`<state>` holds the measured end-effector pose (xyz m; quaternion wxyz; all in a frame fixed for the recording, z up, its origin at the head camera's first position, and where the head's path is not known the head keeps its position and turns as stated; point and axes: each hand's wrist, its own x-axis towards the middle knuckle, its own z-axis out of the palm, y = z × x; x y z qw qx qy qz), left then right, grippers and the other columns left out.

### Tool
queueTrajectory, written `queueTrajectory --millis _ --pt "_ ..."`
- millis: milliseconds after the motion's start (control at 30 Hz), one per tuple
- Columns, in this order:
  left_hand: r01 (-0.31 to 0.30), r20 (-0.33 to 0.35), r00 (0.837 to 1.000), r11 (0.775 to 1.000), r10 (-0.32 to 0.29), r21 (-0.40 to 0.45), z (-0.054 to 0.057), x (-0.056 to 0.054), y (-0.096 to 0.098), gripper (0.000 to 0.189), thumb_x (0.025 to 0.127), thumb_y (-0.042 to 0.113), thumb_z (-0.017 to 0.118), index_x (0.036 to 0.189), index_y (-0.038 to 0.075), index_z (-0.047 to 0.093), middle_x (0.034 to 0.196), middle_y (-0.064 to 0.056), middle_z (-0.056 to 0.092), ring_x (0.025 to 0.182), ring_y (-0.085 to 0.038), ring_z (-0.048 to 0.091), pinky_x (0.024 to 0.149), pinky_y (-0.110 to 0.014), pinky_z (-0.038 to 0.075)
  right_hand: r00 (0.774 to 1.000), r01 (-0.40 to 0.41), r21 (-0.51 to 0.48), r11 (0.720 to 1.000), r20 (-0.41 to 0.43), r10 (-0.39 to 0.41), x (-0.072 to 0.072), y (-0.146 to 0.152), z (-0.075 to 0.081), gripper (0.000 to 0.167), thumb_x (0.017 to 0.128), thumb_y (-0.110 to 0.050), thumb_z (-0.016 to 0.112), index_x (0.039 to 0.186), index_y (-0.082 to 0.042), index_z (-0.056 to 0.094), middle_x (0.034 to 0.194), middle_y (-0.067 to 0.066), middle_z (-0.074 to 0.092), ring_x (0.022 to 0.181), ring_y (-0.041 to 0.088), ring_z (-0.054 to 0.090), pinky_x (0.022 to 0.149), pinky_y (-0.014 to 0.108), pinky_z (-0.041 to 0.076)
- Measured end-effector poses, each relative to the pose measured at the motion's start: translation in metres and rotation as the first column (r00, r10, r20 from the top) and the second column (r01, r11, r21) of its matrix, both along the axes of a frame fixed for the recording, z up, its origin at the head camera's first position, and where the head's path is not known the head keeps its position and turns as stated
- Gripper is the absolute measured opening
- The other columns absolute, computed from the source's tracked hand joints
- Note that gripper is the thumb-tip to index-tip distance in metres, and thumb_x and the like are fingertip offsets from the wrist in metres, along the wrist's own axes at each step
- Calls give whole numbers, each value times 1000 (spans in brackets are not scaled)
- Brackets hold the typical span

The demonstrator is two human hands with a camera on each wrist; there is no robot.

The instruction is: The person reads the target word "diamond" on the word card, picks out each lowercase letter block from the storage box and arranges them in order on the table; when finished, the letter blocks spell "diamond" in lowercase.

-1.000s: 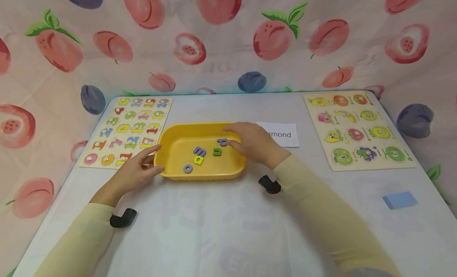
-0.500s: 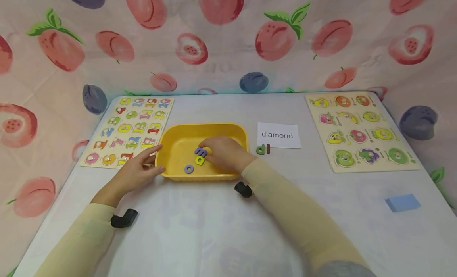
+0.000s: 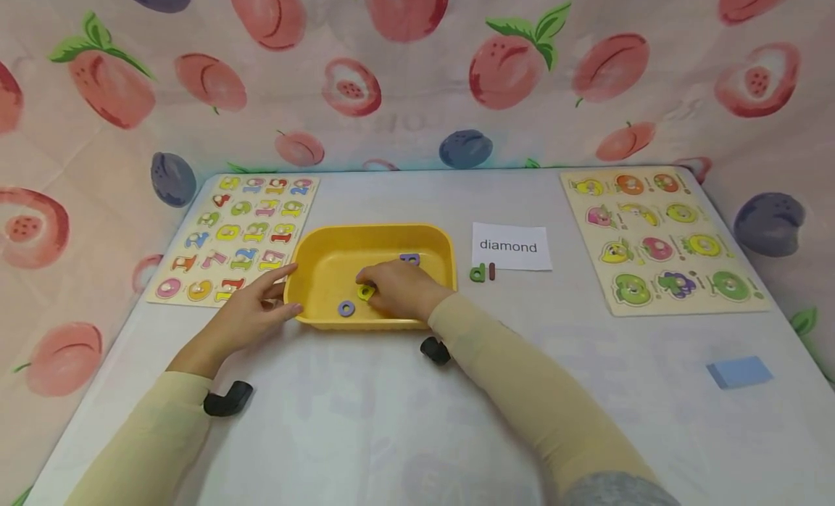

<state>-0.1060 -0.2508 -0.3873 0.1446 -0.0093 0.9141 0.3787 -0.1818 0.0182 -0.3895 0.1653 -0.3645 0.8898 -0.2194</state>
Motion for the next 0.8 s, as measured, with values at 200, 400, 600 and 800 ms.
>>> queueTrajectory --millis 200,400,600,800 --pt "-1 -1 1000 1000 1 -5 0 0 1 81 90 43 73 158 26 32 142 -19 55 133 -37 47 110 -62 31 1000 -19 32 999 -4 19 -1 -1 0 38 93 -12 65 130 -9 67 130 1 66 120 19 60 107 34 42" --pt "-5 5 1000 1000 5 4 0 0 0 80 91 42 73 158 27 32 143 -19 54 134 -37 46 111 -62 30 1000 -15 38 999 -4 15 0 -1 0 39 94 -15 67 131 -7 66 132 4 65 123 21 58 110 35 40" --pt "-6 -4 1000 1000 6 5 -1 0 0 80 91 42 73 158 27 32 143 -18 54 132 -37 48 110 -62 31 1000 -19 51 999 -24 20 0 -2 0 38 94 -15 66 131 -6 65 130 5 65 120 21 59 108 35 41" --pt "-4 -4 1000 1000 4 6 1 2 1 80 91 42 73 158 27 32 144 -18 53 134 -37 46 110 -62 31 1000 -5 62 998 -6 5 0 -1 0 43 95 -13 65 137 -8 61 133 3 64 126 21 55 111 35 38"
